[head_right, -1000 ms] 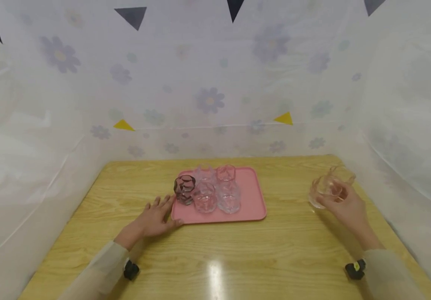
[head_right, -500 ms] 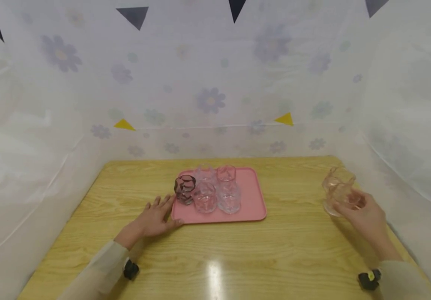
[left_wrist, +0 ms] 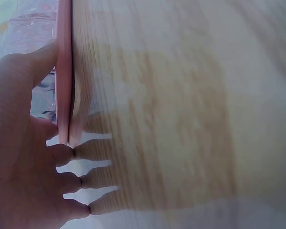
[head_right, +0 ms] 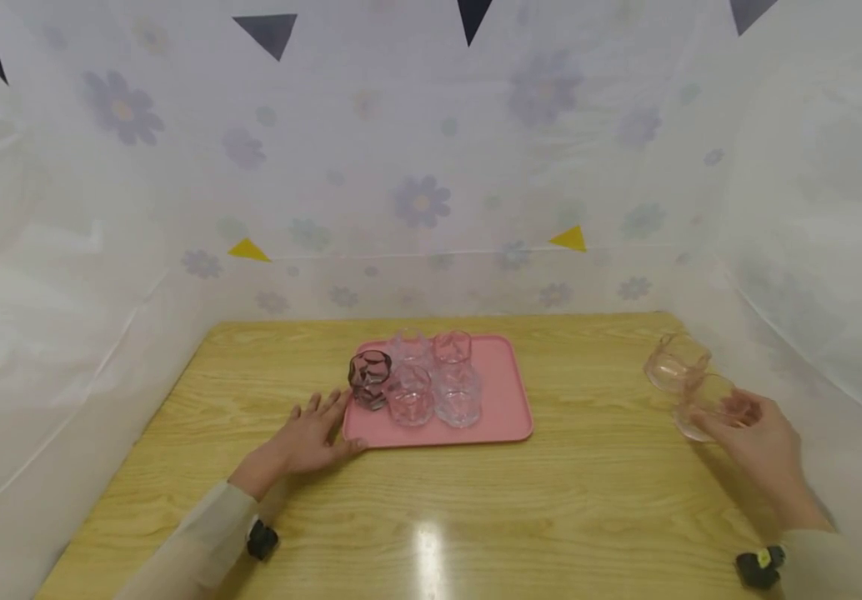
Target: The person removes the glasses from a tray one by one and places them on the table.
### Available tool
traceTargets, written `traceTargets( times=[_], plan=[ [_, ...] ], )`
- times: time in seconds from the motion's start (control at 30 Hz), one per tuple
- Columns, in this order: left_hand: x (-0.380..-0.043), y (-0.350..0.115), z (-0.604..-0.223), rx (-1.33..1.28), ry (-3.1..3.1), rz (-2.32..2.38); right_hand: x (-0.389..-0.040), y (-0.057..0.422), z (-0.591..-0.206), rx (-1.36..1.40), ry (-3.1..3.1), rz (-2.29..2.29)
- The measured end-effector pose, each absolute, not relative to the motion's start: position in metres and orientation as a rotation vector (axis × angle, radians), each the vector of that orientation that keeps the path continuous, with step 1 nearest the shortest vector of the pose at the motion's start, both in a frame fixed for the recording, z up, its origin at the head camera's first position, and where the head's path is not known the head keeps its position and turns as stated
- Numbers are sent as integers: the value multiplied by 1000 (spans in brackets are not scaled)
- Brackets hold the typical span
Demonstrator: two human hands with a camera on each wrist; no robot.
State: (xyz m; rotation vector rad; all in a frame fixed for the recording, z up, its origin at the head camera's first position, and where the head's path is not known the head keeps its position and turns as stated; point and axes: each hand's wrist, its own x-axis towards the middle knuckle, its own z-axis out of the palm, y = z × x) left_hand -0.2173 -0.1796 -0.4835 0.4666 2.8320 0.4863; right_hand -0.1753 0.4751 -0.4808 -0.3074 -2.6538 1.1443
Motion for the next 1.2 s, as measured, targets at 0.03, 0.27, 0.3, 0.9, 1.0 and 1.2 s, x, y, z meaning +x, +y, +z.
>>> traceTargets(
  times=[0.03, 0.27, 0.3, 0.9, 1.0, 1.2],
  plan=[
    [-217, -180, -484, 467, 2831, 485, -175, 477, -481, -316, -2658, 1133],
    [-218, -179, -484, 475, 2820, 486, -173, 487, -483, -372, -2712, 1086],
    [-218, -179, -484, 477, 2821, 484, -173, 488, -483, -375, -2714, 1087],
    [-218, -179, -484, 482, 2835, 466, -176, 487, -484, -351, -2749, 1052],
    [-218, -179, -483, 478, 2833, 477, -176, 485, -477, -324, -2755, 1050],
    [-218, -180, -482, 471, 2823, 486, -180, 476, -457, -256, -2728, 1037]
  ],
)
